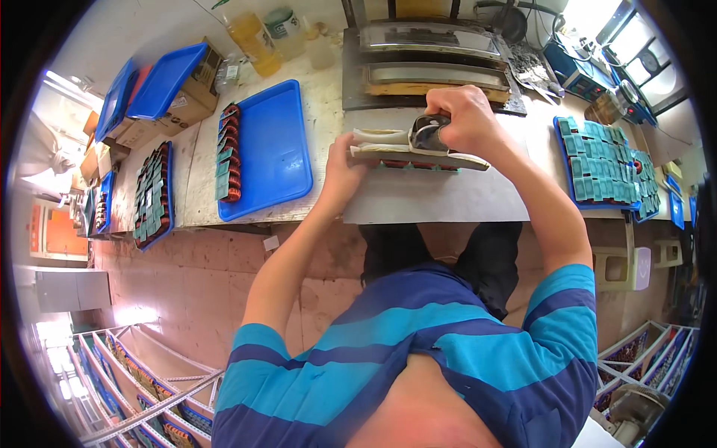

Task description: The person dips clamped coils into a soldering bath, scrapes material from them using a small blade, arranges the coils into a tray, and places the tray onto a shelf rack.

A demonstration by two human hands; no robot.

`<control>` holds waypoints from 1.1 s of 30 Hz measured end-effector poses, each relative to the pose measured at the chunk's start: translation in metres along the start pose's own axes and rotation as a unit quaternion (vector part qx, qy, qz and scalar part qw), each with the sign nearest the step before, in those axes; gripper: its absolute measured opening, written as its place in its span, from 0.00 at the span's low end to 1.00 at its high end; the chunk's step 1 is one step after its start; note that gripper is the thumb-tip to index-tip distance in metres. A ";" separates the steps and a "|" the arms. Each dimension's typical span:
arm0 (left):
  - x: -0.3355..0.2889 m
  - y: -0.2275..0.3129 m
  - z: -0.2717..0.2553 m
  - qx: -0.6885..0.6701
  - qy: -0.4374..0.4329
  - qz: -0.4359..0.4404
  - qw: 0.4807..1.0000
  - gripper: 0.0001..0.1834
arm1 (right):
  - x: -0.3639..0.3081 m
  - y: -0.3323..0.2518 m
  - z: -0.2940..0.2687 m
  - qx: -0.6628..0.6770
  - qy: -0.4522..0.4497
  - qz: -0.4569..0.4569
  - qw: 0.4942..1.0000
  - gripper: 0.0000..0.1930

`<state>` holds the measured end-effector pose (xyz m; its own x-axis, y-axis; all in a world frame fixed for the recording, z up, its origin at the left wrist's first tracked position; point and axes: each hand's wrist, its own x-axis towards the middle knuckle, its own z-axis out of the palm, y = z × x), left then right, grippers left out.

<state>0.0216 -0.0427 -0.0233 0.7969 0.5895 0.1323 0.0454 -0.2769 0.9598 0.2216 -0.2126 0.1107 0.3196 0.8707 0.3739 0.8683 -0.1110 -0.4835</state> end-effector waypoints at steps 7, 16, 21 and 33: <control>-0.002 0.007 -0.006 -0.036 0.020 -0.001 0.999 0.43 | 0.007 -0.008 0.024 0.011 0.007 -0.040 0.999 0.09; -0.008 0.018 -0.004 -0.029 0.025 -0.054 0.998 0.39 | 0.009 -0.004 0.036 -0.003 -0.036 -0.021 0.999 0.09; -0.006 0.023 -0.002 -0.025 0.022 -0.065 0.997 0.38 | 0.007 -0.003 0.033 -0.009 -0.045 -0.008 0.999 0.10; -0.001 0.005 -0.020 -0.091 -0.034 0.022 0.995 0.41 | -0.069 0.046 0.032 -0.064 -0.111 0.044 0.991 0.36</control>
<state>0.0092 -0.0297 -0.0135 0.8346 0.5256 0.1651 -0.0963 -0.1558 0.9831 0.2272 -0.2626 0.0377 0.3170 0.9374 0.1443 0.8864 -0.2387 -0.3967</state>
